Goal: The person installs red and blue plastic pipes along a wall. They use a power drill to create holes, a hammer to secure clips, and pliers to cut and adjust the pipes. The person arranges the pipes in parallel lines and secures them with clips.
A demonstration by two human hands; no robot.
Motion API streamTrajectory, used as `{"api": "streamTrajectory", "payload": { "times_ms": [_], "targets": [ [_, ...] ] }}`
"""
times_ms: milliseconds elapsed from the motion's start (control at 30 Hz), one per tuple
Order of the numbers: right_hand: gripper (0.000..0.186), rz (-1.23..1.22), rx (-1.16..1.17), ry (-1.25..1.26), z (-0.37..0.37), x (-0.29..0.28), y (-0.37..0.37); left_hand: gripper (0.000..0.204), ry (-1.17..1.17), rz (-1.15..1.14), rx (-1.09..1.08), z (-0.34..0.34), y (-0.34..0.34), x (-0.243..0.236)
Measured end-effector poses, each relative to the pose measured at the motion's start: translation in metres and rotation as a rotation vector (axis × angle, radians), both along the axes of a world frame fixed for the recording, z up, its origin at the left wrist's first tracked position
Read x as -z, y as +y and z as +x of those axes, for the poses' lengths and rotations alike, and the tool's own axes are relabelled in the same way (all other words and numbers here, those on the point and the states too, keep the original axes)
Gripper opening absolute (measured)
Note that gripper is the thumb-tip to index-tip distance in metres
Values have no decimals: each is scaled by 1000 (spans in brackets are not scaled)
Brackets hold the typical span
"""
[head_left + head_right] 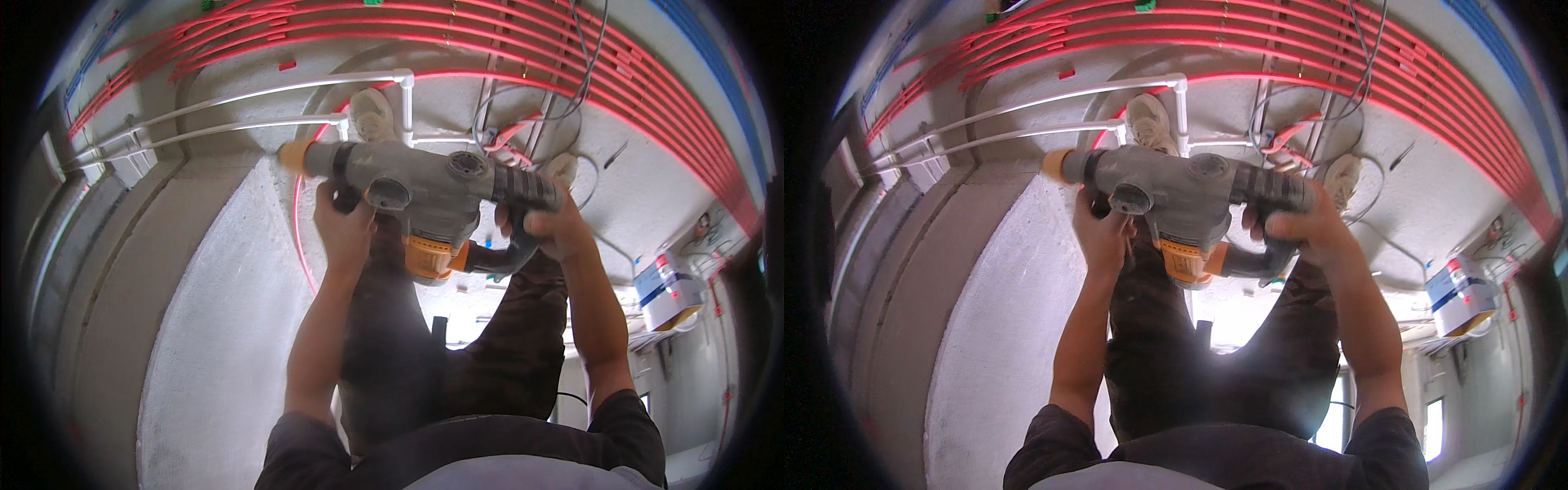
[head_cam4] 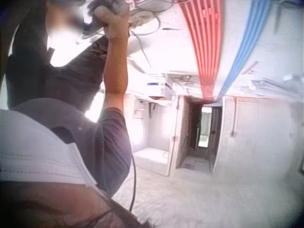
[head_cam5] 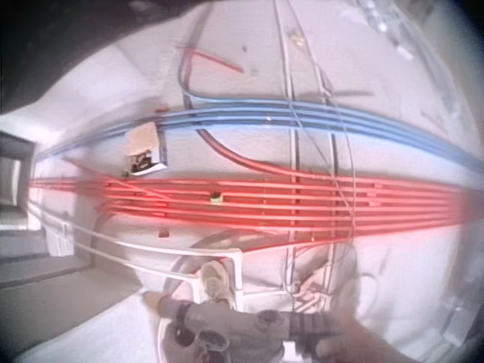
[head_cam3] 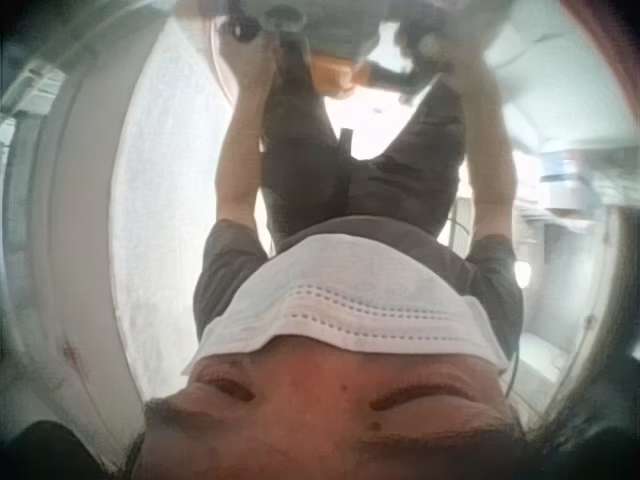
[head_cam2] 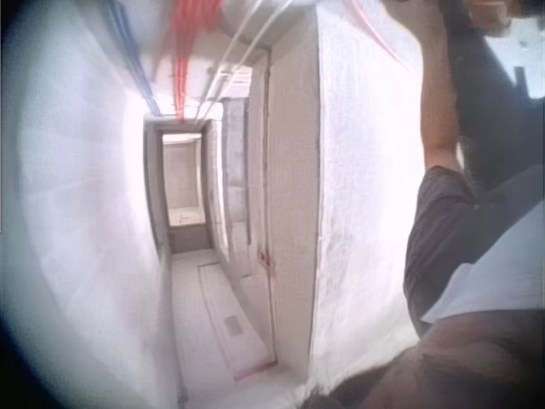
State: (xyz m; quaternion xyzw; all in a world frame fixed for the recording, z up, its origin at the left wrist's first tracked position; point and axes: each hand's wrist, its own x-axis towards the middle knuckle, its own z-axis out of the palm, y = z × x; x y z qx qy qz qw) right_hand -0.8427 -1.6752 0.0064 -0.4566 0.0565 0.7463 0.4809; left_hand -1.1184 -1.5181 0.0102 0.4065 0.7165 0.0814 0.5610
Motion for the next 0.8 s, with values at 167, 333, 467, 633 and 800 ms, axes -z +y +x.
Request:
{"api": "streamTrajectory", "payload": {
  "times_ms": [167,333,467,633,800],
  "targets": [
    [64,-147,20,-157,-35,-100,55,37,187,222,228,29,18,37],
    [52,-342,62,-498,-82,-140,101,40,238,122,378,58,-8,91],
    [54,-357,53,-481,-56,-110,100,51,-429,-346,350,47,-3,135],
    [64,-289,193,-196,0,-58,43,41,-1033,-995,-209,34,20,146],
    [60,-267,53,-247,31,-40,40,34,-185,-158,245,75,-39,149]
  ]
}}
